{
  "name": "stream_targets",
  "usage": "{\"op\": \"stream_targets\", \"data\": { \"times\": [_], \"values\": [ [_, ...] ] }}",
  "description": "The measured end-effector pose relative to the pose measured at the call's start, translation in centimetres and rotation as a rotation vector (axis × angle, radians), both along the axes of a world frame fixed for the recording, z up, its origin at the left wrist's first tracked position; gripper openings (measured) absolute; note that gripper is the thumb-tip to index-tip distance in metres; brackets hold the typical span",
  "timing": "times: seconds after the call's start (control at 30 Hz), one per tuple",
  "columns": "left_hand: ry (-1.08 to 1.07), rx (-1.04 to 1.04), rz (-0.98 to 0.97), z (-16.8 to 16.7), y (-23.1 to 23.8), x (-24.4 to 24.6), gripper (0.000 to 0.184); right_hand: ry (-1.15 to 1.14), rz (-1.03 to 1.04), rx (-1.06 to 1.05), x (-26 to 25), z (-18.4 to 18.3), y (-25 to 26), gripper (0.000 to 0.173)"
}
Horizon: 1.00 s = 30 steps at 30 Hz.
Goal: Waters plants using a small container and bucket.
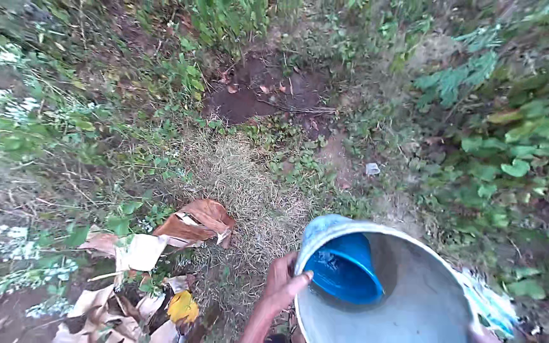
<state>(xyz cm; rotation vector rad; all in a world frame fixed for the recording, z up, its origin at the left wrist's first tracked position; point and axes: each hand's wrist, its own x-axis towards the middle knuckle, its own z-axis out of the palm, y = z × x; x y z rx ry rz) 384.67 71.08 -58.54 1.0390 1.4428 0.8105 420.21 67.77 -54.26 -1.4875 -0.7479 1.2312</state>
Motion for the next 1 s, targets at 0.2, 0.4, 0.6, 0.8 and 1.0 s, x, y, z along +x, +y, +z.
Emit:
{"op": "stream_targets", "data": {
  "times": [0.2, 0.4, 0.6, 0.8, 1.0],
  "values": [
    [0.024, -0.125, 0.209, -3.1, 15.4, -2.5, 0.047, -0.172, 0.198, -0.133, -1.9, -9.1, 24.2, 0.017],
    [0.017, -0.267, 0.328, -13.0, 30.6, -5.3, 0.04, -0.17, 0.297, -0.266, -6.1, -20.3, 41.5, 0.034],
    [0.008, -0.284, 0.255, -24.8, 43.5, -9.5, 0.045, -0.192, 0.298, -0.371, -9.6, -31.7, 52.8, 0.044],
    [0.03, -0.358, 0.149, -32.8, 54.4, -13.7, 0.04, -0.167, 0.169, -0.414, -13.5, -40.9, 59.7, 0.045],
    [0.123, -0.41, -0.027, -38.8, 61.8, -18.5, 0.04, -0.142, 0.042, -0.41, -19.1, -44.8, 63.6, 0.044]
  ]
}}
